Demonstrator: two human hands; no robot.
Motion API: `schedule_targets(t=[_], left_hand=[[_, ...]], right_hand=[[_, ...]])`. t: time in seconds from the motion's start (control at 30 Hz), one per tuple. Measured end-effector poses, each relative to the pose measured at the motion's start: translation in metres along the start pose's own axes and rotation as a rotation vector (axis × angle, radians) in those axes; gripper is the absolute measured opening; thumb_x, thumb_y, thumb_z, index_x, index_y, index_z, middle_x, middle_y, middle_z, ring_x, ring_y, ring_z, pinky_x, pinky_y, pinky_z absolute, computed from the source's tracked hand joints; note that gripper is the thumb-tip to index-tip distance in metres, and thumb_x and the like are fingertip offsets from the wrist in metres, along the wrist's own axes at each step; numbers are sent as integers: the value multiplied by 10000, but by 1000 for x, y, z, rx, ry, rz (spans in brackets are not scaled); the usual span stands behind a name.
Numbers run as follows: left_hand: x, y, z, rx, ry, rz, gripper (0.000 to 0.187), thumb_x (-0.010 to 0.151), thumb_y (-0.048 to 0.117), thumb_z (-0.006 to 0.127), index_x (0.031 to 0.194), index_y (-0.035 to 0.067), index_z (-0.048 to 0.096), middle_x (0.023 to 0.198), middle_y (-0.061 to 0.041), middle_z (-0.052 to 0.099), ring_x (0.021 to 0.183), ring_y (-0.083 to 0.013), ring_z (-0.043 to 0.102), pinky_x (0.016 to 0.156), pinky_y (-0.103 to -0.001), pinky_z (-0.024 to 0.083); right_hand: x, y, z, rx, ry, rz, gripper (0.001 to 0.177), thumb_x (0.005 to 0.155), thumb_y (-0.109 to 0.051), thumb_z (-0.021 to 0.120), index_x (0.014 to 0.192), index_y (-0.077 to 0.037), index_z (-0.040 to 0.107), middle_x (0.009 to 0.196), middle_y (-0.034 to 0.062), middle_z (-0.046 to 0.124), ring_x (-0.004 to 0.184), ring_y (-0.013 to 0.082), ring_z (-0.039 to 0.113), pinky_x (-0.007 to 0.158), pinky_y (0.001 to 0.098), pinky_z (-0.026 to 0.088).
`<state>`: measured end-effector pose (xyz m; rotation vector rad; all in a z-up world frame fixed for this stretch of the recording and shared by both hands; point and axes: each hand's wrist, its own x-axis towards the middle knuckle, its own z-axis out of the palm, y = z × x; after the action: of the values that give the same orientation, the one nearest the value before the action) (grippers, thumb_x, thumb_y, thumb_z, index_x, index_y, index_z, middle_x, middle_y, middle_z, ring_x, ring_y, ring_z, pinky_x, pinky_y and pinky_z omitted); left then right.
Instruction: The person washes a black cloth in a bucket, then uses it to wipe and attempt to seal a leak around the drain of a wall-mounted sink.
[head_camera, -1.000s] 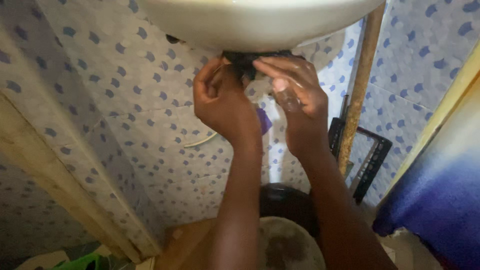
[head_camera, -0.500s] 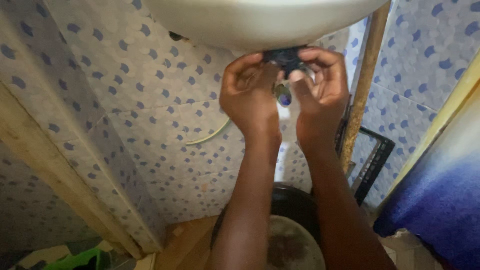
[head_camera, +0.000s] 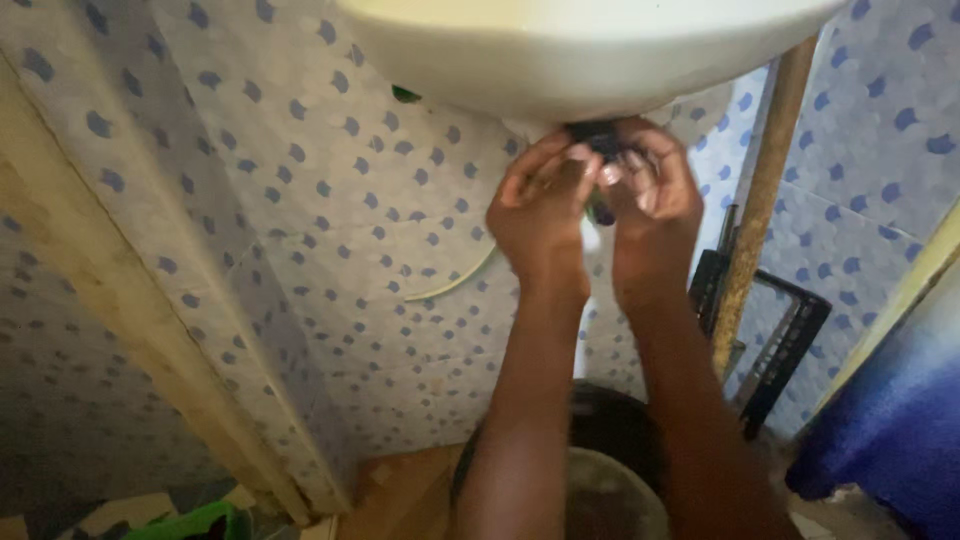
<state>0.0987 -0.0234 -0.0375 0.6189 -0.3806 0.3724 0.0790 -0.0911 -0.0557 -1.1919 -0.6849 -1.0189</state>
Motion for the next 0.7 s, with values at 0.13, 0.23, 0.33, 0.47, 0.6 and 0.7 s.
schedule_targets(t=[0.13,0.23,0.33,0.47,0.6,0.7], left_hand=[[4,-4,-11,18,117,14,239,875,-33,697,1112,-9,682,1049,-122,728,958,-188,706,815,-302,615],[4,-17,-17,164,-32,97,250,898,-51,691,1145,-8,689,1072,-123,721,962,-201,679,806,-310,567],[-2,-22,-20,209,-211,17,245,926,-23,666,1167,-5,703,1103,-109,730,992,-195,686,831,-311,577],[-5,-18,-7,124,60,-87,296,866,-6,682,1158,37,670,1083,-75,711,949,-177,690,758,-320,591],[1,-16,-13,-25,57,-14,290,883,-25,702,1155,34,622,1102,-113,694,961,-195,683,771,-301,587],[7,-19,-17,178,26,-112,318,869,-1,716,1180,-4,652,1099,-118,691,946,-203,670,725,-295,567]], right_hand=[[-4,3,1,-294,-54,-130,378,1010,-239,683,1277,23,626,1306,96,517,1233,200,600,1068,354,544],[0,4,-7,-451,-60,18,397,1028,-295,659,1300,-7,648,1312,63,533,1104,185,653,851,323,605],[5,2,-17,-444,-24,30,395,1094,-301,621,1341,6,657,1252,75,585,1105,190,633,912,296,547],[6,-6,-13,-195,-39,57,354,1031,-203,700,1305,18,664,1181,93,664,1042,150,636,850,266,555],[3,-8,-9,-402,-60,-47,268,1019,-92,710,1248,45,697,1185,102,631,998,146,659,813,296,574],[11,0,-11,-152,-14,114,289,1019,-63,679,1283,51,651,1151,113,678,936,151,650,773,296,540]])
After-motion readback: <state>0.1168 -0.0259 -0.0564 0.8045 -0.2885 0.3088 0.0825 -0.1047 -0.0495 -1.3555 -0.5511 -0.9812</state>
